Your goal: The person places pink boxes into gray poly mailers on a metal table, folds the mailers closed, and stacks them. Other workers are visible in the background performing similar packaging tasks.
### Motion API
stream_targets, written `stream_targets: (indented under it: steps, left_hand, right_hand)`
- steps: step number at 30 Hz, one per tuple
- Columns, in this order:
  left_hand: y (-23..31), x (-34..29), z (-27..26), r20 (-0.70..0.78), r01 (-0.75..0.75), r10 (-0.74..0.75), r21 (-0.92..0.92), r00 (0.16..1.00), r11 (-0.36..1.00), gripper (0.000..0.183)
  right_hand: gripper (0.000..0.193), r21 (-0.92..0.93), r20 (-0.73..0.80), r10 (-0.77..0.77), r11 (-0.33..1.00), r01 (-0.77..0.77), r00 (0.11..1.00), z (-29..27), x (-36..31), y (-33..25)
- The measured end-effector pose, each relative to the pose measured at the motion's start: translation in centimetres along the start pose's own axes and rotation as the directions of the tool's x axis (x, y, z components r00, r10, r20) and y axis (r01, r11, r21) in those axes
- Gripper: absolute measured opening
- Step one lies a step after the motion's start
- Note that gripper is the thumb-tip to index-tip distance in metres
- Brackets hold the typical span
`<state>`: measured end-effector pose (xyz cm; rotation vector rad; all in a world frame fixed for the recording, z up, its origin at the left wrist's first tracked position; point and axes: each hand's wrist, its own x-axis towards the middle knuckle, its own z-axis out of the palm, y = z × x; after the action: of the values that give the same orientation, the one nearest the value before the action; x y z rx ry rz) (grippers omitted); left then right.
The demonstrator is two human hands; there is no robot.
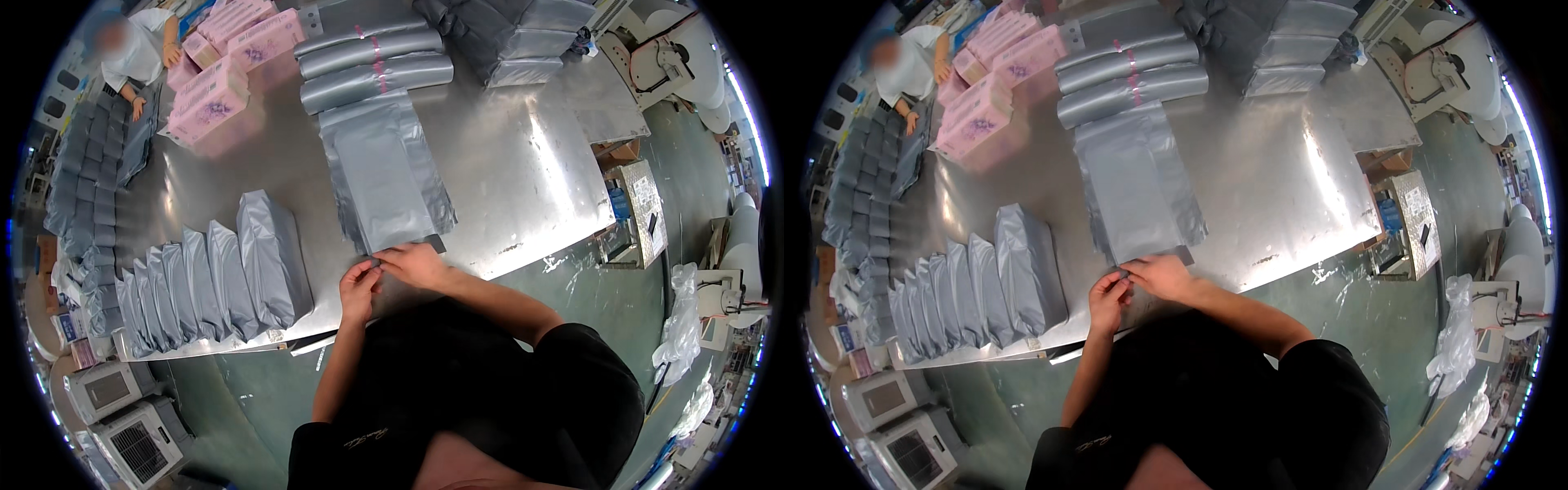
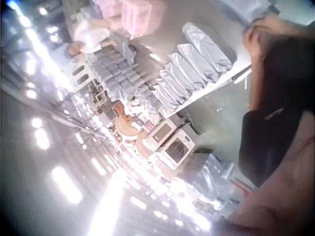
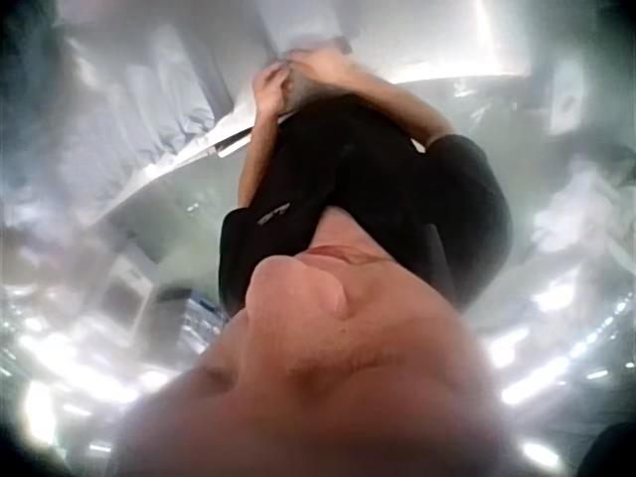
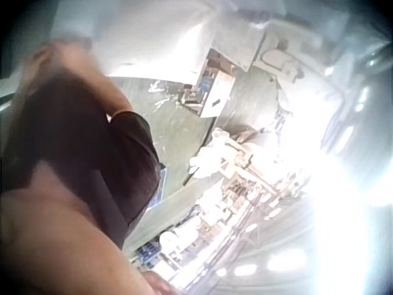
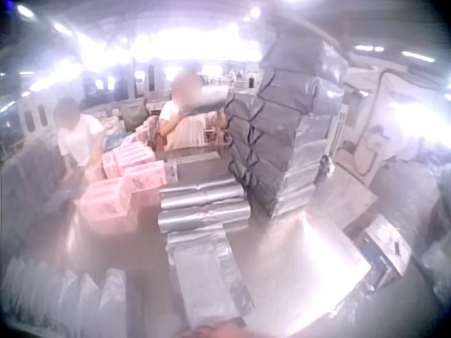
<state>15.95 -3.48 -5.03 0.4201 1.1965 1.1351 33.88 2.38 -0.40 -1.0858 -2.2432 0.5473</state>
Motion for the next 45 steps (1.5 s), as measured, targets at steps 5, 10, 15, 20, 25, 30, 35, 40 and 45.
stream_targets:
  steps: [5, 10, 15, 20, 25, 30, 35, 40, 45]
  left_hand:
    - [-0.3, 0.0, -1.9, 0.078, 0.067, -0.063, -0.047, 0.995, 0.997, 0.023]
    - [0.8, -0.4, -3.2, -0.02, 0.013, -0.01, 0.127, 1.0, 0.992, 0.025]
    - [7.7, -1.6, 1.4, 0.635, -0.671, 0.597, 0.712, 0.49, -0.207, 0.035]
    - [7.8, 0.3, 1.2, 0.925, -0.707, 0.229, 0.379, 0.303, -0.597, 0.031]
    - [8.1, 1.2, -0.1, 0.829, -0.79, 0.345, 0.54, 0.44, -0.289, 0.024]
    - [7.3, 1.6, -0.2, 0.118, -0.312, 0.3, 0.111, 0.947, 0.944, 0.016]
    - [6.5, 2.9, 2.8, 0.08, -0.165, 0.16, 0.053, 0.984, 0.985, 0.015]
    - [6.4, 4.5, 2.8, 0.185, -0.102, 0.1, 0.002, 0.978, 0.995, 0.042]
    - [4.6, 2.0, 0.4, 0.301, -0.015, 0.057, -0.138, 0.952, 0.99, 0.074]
  right_hand:
    - [0.011, 0.016, 0.05, -0.045, 0.999, 0.045, 0.998, 1.6, -2.1, -0.5]
    - [0.026, -0.273, 0.603, 0.262, 0.955, -0.114, 0.754, -8.9, -20.5, 5.0]
    - [0.051, -0.584, 0.807, 0.585, 0.811, -0.045, 0.084, -22.7, -18.1, 9.1]
    - [0.048, -0.416, 0.292, -0.576, 0.642, 0.644, 0.764, -17.8, -0.8, 7.3]
    - [0.03, -0.122, 0.344, -0.621, 0.714, 0.689, 0.704, -12.9, 1.0, 11.5]
    - [0.011, 0.72, 0.46, 0.394, 0.359, -0.594, 0.796, -12.5, 0.8, 10.1]
    - [0.012, 0.789, 0.49, 0.586, 0.018, -0.615, 0.646, -8.0, 2.2, 11.1]
    - [0.041, 0.775, 0.606, 0.471, -0.168, -0.609, 0.641, -9.0, 1.3, 11.0]
    - [0.075, 0.584, 0.812, 0.227, -0.332, -0.741, 0.538, -9.4, 2.5, 6.8]
